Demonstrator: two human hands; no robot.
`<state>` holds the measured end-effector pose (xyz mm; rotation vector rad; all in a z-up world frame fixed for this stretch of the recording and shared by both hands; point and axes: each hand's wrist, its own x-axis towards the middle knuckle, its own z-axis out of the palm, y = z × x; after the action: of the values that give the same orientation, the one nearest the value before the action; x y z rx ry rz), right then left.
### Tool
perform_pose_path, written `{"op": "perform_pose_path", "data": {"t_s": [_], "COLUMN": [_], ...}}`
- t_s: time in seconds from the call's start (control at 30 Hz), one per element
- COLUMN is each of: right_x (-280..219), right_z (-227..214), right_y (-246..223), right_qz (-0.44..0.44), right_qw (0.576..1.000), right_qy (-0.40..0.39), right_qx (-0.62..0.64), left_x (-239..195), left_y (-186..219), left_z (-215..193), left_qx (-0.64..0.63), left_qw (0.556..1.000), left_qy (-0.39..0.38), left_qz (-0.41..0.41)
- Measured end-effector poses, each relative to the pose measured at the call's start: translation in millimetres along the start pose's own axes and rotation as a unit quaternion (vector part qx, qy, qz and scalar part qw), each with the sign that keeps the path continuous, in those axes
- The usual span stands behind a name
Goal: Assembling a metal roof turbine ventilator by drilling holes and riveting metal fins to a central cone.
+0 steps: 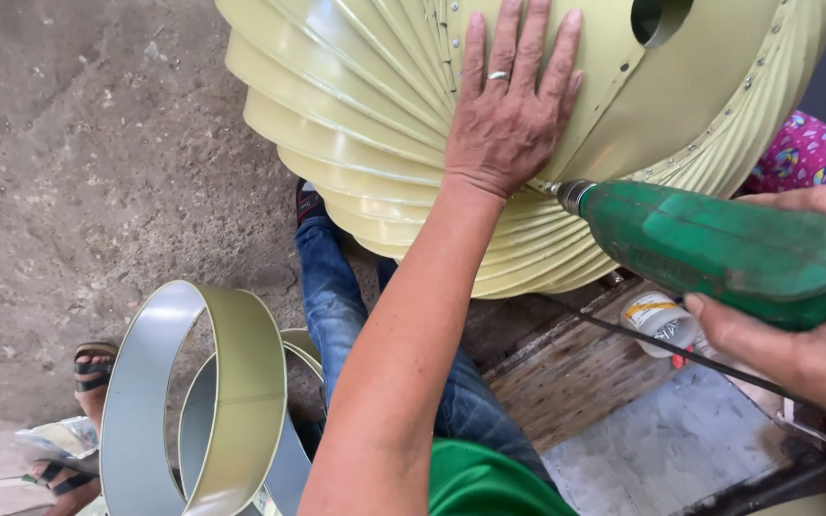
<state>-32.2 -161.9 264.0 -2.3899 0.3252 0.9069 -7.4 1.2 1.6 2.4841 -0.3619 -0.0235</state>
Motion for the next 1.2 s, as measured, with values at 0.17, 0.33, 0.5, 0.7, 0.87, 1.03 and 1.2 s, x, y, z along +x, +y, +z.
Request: {"op": "perform_pose_path", "data": {"t_s": [0.17,0.33,0.5,0.7,0.87,1.03,1.2], "right_x": [-11.8,-10.8,-0.8,-3.6,-45.6,-223.6,-293.4], "right_z": [4.8,6.9,8.2,7.5,6.6,30.3,167.8], "right_y": [-1.7,-23.1,-37.9,-47.9,37.0,312.2,290.0], "right_qz": [0.015,0.019,-0.053,-0.055,0.112,0.227,0.348], "right_qw": [1.000,0.999,0.976,0.976,0.993,0.918,0.800], "right_qy": [0.005,0.010,0.011,0.021,-0.035,0.027,0.138], "right_qx": [0.011,-0.050,-0.212,-0.211,0.009,0.323,0.469], "left_x": [4.5,0.1,1.1,1.2,9.8,4.6,0.6], "left_y": [2.0,1.8,-1.5,-0.7,-4.6,-1.9,-27.6], "left_z": [2.6,1.9,0.2,-4.5,1.1,1.8,-5.1], "left_qx": [0.000,-0.002,0.001,-0.003,0.005,0.023,0.036], "left_qw": [1.000,1.000,1.000,1.000,1.000,0.999,0.997], "left_qy": [0.003,0.009,0.011,0.012,0.014,-0.031,-0.007], "left_qz": [0.004,0.002,0.005,0.009,0.026,0.002,0.061]}}
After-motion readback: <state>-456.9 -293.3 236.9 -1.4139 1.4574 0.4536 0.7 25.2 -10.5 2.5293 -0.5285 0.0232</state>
